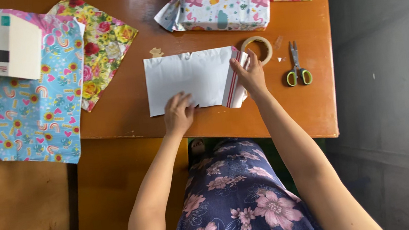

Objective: The person wraps a rectangular box with patterned wrapping paper, folds the edges, and secures them with clear tape. They then place a smaller white box on a sheet of paper and begin to fold the paper around it.

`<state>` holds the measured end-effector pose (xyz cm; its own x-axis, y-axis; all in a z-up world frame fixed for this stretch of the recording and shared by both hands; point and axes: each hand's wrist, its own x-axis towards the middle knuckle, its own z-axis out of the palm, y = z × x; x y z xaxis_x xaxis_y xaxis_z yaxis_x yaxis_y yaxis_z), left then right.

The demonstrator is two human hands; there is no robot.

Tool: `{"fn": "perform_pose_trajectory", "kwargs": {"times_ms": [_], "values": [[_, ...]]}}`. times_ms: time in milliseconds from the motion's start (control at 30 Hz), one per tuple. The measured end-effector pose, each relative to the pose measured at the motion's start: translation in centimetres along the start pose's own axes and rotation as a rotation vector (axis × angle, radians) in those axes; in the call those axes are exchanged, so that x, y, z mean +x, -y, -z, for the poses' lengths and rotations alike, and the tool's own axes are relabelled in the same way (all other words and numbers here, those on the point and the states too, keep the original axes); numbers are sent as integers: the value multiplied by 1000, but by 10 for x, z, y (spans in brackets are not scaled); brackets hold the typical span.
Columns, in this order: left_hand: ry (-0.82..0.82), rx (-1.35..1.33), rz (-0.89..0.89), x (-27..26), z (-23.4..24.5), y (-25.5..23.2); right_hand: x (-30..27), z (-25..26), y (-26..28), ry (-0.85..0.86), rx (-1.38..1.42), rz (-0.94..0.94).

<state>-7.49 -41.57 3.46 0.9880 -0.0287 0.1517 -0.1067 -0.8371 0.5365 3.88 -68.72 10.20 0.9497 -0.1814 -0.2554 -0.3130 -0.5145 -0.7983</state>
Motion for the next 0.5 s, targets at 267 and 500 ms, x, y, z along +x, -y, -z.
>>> {"fn": "perform_pose_trajectory", "kwargs": {"times_ms": [267,500], "values": [[-65,128,347,1,36,77,15,-83,0,82,-300,104],[22,-34,531,7,24,87,-17,-97,-37,139,-353,214]]}}
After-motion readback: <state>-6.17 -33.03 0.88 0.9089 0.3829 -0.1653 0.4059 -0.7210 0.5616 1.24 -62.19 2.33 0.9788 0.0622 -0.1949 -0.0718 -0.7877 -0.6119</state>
